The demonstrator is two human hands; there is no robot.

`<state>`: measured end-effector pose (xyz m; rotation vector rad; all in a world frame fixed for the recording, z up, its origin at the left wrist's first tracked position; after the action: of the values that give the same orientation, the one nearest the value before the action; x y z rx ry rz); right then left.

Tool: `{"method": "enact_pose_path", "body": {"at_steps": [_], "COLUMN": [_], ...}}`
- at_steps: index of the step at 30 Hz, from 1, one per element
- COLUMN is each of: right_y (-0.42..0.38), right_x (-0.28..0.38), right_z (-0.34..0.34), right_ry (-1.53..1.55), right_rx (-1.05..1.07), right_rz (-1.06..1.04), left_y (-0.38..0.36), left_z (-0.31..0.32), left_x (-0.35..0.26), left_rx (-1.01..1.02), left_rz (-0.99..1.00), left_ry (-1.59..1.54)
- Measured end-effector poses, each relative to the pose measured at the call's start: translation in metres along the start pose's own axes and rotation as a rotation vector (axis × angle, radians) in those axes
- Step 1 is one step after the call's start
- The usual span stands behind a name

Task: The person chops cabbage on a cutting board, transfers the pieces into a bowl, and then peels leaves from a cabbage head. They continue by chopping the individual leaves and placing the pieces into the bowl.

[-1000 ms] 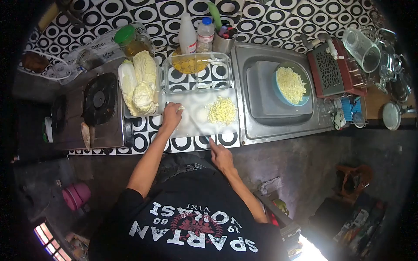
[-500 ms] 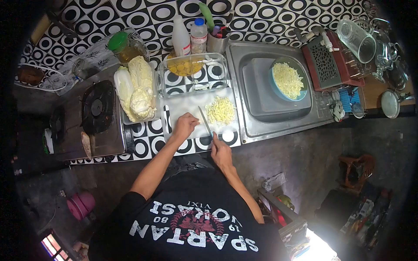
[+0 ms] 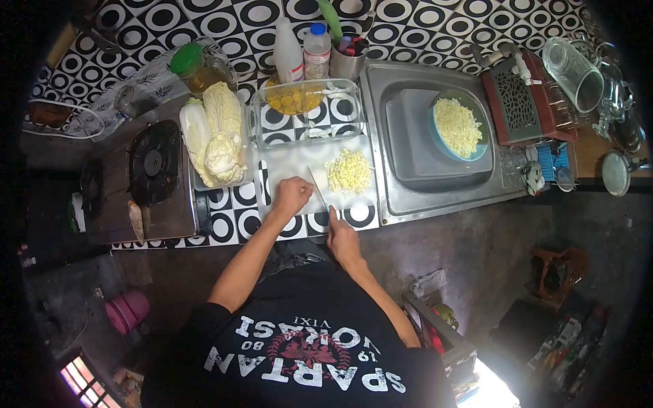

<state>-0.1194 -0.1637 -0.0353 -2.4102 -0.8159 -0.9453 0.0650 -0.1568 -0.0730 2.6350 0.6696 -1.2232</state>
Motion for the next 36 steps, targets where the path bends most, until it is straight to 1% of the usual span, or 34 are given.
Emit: {"method": "enact_pose_path", "body": {"at_steps": [2,3,5,8,10,13,16,18,21,24,26,29,32,34,36], "right_y": [0.005,0.011,0.027,0.043,0.041,0.032,0.021,0.019,0.037,0.048,0.046,0.028,0.020,0.019,0.034], "right_x": [-0.007,-0.003,0.008,0.011,0.017,0.018,0.005,0.007,0.013,0.016,0.017,0.020,0.008,0.009,0.011], "right_z": [0.009,0.006,0.000,-0.004,-0.007,-0.008,0.007,0.011,0.010,0.004,0.001,-0.003,0.010,0.014,0.017], "right_ry": [-0.102,-0.101,-0.165,-0.212,-0.190,-0.158,-0.166,-0.158,-0.190,-0.164,-0.165,-0.192,-0.170,-0.142,-0.162], "right_rx": [0.003,0.005,0.091,0.128,0.133,0.148,0.123,0.032,0.065,0.076,0.082,0.125,0.088,0.005,-0.005], "right_rz": [-0.051,-0.052,-0.031,-0.003,-0.018,0.020,0.031,-0.061,-0.005,-0.035,-0.023,0.009,0.003,-0.066,-0.073], "left_y": [0.001,0.002,0.002,0.001,0.000,0.000,-0.002,-0.001,-0.005,-0.003,-0.004,-0.007,-0.007,-0.010,-0.012], "left_z": [-0.006,-0.007,-0.006,0.000,-0.001,0.002,0.001,-0.001,-0.003,-0.006,-0.008,-0.006,-0.004,-0.002,-0.003], "left_x": [-0.006,-0.005,-0.003,-0.002,-0.002,-0.001,-0.001,-0.004,-0.009,-0.011,-0.012,-0.008,-0.003,0.000,0.000], "left_rx": [0.024,0.024,0.021,-0.027,-0.042,-0.067,-0.081,-0.086,-0.064,-0.067,-0.058,-0.105,-0.089,-0.097,-0.103], "left_rz": [-0.126,-0.127,-0.057,-0.086,-0.078,-0.064,-0.072,-0.087,-0.063,-0.109,-0.189,-0.187,-0.155,-0.142,-0.125], "left_ry": [-0.089,-0.088,-0.031,-0.002,0.014,-0.001,-0.048,-0.069,-0.010,-0.035,-0.048,-0.038,-0.070,-0.045,-0.018]}}
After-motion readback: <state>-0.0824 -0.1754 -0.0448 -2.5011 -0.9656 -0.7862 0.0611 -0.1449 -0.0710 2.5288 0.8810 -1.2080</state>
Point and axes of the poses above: each hand's wrist, its own y-axis towards the middle knuckle, its own z-axis out of the palm, x = y × z, the point moved 3 cm from there along y, towards the middle knuckle, and after that the axes turned 3 degrees about y, right-handed, at the moved point
